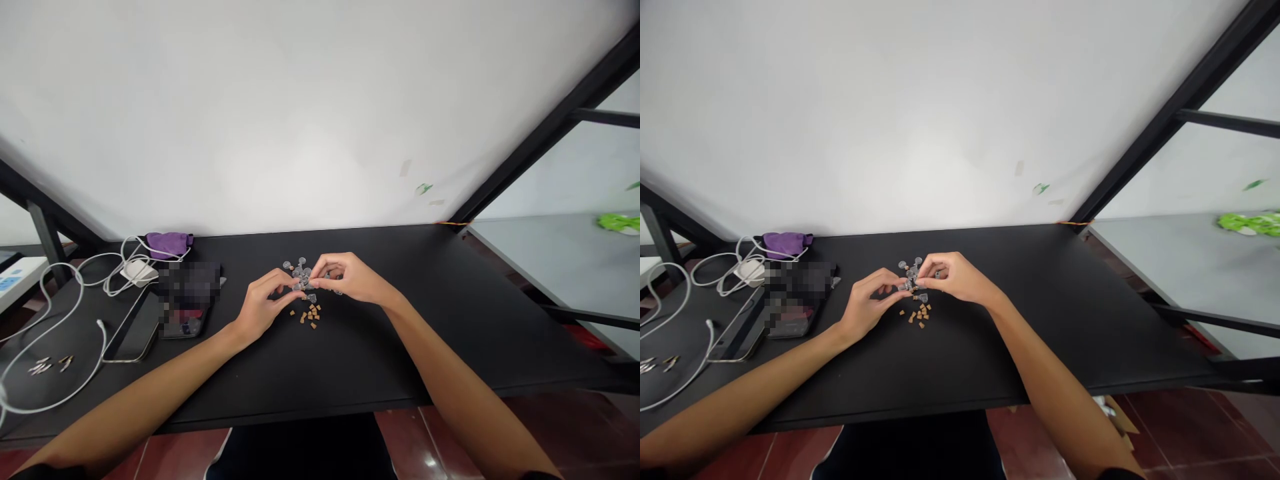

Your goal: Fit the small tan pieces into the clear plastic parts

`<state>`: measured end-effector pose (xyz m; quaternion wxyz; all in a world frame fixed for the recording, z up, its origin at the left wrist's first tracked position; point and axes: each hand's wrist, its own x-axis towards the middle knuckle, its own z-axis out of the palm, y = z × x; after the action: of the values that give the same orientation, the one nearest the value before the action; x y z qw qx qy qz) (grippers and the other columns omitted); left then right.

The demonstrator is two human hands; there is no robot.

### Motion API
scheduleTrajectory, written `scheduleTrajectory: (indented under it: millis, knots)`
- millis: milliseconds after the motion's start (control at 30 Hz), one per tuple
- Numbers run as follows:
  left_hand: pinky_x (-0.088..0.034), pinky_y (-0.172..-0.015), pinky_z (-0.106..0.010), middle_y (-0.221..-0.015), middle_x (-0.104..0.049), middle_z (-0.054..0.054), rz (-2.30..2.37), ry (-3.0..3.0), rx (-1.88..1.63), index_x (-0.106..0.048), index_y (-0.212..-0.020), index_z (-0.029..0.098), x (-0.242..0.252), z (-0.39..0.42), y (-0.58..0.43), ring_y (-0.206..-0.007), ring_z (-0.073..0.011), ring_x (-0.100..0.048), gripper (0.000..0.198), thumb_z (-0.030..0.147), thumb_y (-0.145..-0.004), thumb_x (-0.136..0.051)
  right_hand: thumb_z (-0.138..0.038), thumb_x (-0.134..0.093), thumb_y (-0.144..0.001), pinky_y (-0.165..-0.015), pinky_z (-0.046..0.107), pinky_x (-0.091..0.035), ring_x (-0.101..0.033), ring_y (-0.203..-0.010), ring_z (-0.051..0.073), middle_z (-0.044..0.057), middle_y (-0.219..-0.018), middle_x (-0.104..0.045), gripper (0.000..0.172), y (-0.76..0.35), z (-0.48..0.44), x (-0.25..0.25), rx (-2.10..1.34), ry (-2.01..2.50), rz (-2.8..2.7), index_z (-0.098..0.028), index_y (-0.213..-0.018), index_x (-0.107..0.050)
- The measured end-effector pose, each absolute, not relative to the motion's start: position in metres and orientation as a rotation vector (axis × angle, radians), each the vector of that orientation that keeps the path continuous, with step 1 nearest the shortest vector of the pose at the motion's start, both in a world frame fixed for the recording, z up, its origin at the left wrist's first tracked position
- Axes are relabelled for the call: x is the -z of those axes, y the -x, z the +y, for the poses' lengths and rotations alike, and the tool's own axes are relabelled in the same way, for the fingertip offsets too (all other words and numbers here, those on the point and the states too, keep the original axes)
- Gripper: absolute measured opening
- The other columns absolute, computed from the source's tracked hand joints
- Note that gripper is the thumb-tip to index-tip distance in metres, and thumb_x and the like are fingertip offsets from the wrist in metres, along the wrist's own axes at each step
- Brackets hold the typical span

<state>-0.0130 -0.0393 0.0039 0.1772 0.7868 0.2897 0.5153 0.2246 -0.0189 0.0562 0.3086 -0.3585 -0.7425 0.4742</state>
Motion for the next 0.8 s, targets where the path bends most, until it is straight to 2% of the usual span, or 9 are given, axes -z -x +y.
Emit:
scheduleTrajectory:
  millis: [233, 400, 800]
  knots:
    - [-0.043, -0.059, -0.024, -0.084, -0.068, -0.003, 0.797, -2.228, -1.453, -0.073, -0.103, 0.018, -0.003, -0.039, 0.014, -0.067, -0.0109, -0.048, 0.018, 0.025, -0.088, -0.079, -0.044, -0.081, -0.082, -0.07, 0.032, -0.054, -0.067, -0.076, 0.018, 0.005, -0.084, -0.073, 0.03, -0.212, -0.019, -0.045, -1.353, 0.864, -1.867, -0.017, -0.089, -0.07]
    - [-0.044, -0.06, -0.024, -0.085, -0.069, -0.003, 0.809, -2.226, -1.432, -0.073, -0.104, 0.018, -0.002, -0.038, 0.014, -0.067, -0.0109, -0.049, 0.017, 0.024, -0.089, -0.078, -0.039, -0.08, -0.083, -0.077, 0.035, -0.055, -0.07, -0.077, 0.019, 0.005, -0.081, -0.074, 0.025, -0.213, -0.02, -0.048, -1.369, 0.835, -1.886, -0.017, -0.087, -0.071]
    - [-0.048, -0.061, -0.024, -0.088, -0.076, -0.005, 0.862, -2.174, -1.29, -0.077, -0.104, 0.019, 0.0, -0.039, 0.016, -0.064, -0.0115, -0.057, 0.019, 0.034, -0.092, -0.075, -0.036, -0.082, -0.082, -0.077, 0.034, -0.057, -0.071, -0.075, 0.018, 0.003, -0.079, -0.074, 0.024, -0.212, -0.019, -0.042, -1.493, 0.784, -1.853, -0.017, -0.086, -0.07]
